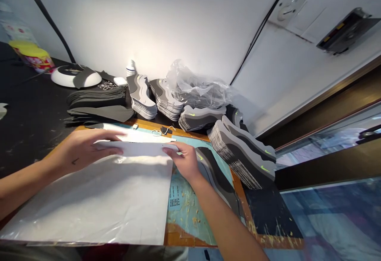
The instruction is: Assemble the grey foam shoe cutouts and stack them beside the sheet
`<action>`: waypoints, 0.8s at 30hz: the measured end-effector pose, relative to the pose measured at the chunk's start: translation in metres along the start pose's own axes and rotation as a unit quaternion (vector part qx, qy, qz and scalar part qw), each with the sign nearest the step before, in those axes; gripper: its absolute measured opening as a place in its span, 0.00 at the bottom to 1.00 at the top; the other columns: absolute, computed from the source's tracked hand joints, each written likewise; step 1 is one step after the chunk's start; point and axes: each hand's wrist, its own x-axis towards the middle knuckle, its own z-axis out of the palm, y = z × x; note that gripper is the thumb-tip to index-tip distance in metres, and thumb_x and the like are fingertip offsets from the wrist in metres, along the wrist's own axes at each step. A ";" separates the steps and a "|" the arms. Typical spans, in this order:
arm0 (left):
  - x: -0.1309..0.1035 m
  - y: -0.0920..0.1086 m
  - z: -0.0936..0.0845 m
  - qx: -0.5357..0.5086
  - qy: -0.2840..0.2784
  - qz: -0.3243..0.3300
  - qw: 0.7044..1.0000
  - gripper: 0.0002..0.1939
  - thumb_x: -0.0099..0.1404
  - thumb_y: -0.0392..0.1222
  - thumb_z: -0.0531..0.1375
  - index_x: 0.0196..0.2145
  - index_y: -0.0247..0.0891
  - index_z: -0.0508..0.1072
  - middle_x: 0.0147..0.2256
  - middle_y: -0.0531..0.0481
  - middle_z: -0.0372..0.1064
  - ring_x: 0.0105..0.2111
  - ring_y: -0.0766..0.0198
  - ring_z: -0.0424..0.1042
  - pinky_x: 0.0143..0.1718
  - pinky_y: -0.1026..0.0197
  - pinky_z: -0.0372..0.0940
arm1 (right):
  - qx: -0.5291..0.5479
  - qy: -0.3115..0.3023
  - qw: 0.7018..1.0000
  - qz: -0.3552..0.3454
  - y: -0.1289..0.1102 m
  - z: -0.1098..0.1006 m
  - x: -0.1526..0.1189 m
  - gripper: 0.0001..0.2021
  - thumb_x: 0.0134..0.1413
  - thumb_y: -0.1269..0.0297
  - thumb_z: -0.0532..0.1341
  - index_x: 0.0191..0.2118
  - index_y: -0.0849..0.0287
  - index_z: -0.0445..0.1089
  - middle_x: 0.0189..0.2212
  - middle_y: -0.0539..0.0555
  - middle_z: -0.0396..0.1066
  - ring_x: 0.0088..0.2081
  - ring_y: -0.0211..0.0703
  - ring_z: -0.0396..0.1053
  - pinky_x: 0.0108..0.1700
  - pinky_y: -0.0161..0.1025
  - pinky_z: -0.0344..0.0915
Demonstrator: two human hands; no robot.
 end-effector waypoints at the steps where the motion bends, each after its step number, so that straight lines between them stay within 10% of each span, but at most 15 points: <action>1: 0.000 0.001 -0.001 0.032 0.011 0.055 0.998 0.10 0.64 0.48 0.63 0.40 0.43 0.79 0.37 0.49 0.79 0.36 0.60 0.76 0.40 0.61 0.67 | -0.014 0.001 0.999 -0.041 -0.001 -0.001 0.000 0.10 0.55 0.54 0.66 0.37 0.53 0.79 0.39 0.53 0.78 0.43 0.49 0.74 0.51 0.48 0.67; 4: -0.003 -0.001 -0.005 0.121 0.096 0.193 0.969 0.10 0.66 0.41 0.59 0.35 0.50 0.81 0.40 0.53 0.79 0.41 0.59 0.74 0.47 0.57 0.66 | -0.038 0.037 0.996 -0.076 0.001 0.000 0.003 0.16 0.55 0.56 0.65 0.50 0.50 0.74 0.54 0.55 0.71 0.56 0.49 0.67 0.61 0.48 0.60; 8: -0.008 -0.008 -0.006 0.249 0.249 0.214 0.911 0.14 0.65 0.40 0.60 0.36 0.64 0.81 0.35 0.58 0.79 0.35 0.60 0.70 0.43 0.56 0.64 | 0.101 0.014 0.991 0.084 0.004 0.005 0.005 0.25 0.61 0.49 0.56 0.60 0.52 0.62 0.55 0.58 0.69 0.53 0.47 0.70 0.52 0.46 0.69; 14: -0.011 -0.013 -0.001 0.291 0.244 0.270 0.885 0.18 0.63 0.36 0.64 0.43 0.66 0.77 0.34 0.57 0.76 0.38 0.60 0.66 0.44 0.57 0.57 | 0.309 -0.106 0.924 0.199 -0.007 0.007 0.004 0.26 0.60 0.41 0.53 0.52 0.56 0.69 0.51 0.58 0.74 0.49 0.50 0.74 0.43 0.47 0.75; 20: -0.008 -0.017 0.007 0.297 0.176 0.118 0.931 0.27 0.61 0.40 0.64 0.57 0.48 0.65 0.49 0.44 0.68 0.49 0.50 0.65 0.52 0.49 0.58 | 0.281 -0.062 0.942 0.172 -0.004 0.008 0.005 0.24 0.49 0.53 0.69 0.51 0.53 0.68 0.51 0.54 0.74 0.48 0.48 0.74 0.41 0.43 0.77; 24: 0.000 -0.021 0.017 0.172 0.268 0.026 0.948 0.41 0.55 0.42 0.69 0.61 0.41 0.53 0.56 0.37 0.55 0.56 0.46 0.59 0.57 0.44 0.59 | 0.278 -0.019 0.948 0.152 0.002 0.008 0.007 0.27 0.48 0.52 0.69 0.53 0.50 0.66 0.53 0.53 0.73 0.49 0.48 0.74 0.43 0.46 0.77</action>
